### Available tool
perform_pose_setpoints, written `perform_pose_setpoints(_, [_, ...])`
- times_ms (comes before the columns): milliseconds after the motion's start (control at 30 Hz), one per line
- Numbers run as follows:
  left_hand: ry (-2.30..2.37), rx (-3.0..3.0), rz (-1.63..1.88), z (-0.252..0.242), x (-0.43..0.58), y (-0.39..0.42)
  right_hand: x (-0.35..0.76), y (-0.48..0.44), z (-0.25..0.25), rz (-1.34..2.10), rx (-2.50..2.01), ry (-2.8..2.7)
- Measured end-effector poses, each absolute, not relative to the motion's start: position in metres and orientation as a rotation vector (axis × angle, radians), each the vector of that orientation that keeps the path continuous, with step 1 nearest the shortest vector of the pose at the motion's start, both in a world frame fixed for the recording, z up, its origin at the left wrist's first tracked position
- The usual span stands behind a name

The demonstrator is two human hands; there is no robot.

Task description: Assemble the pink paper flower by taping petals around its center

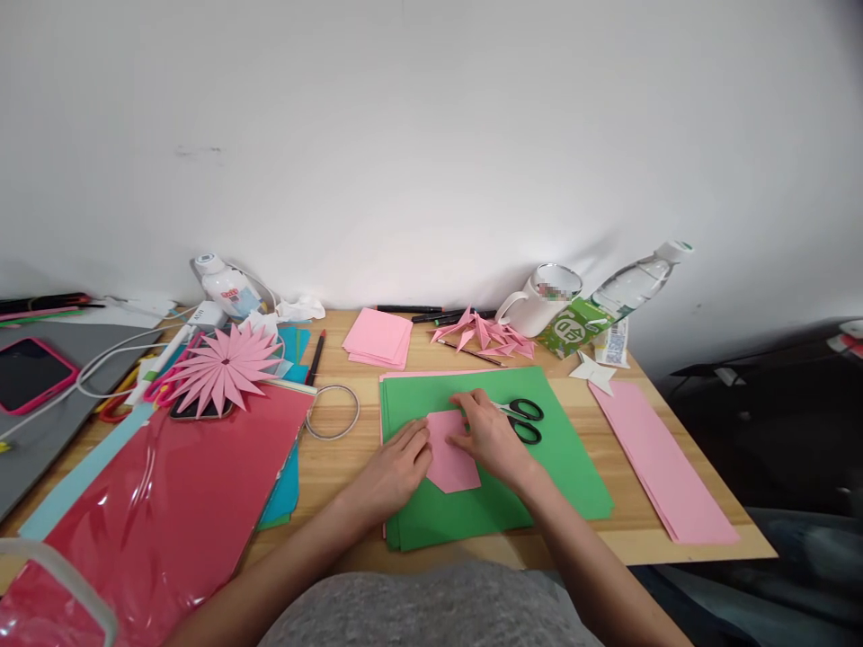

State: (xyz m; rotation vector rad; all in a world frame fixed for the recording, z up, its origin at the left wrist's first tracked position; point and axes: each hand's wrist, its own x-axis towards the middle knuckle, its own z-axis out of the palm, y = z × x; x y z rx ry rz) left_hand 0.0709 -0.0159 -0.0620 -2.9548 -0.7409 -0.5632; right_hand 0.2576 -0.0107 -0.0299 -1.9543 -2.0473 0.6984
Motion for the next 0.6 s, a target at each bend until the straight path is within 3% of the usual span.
perform_pose_setpoints(233, [-0.712,-2.926,-0.635,-0.071,0.068,-0.015,0.252,-0.01,-0.022,0.779,-2.1,-2.104])
perform_pose_setpoints(600, [-0.728,-2.897,-0.708,-0.072,0.066,-0.013,0.244,0.001,-0.013,0.815,-1.98,-2.23])
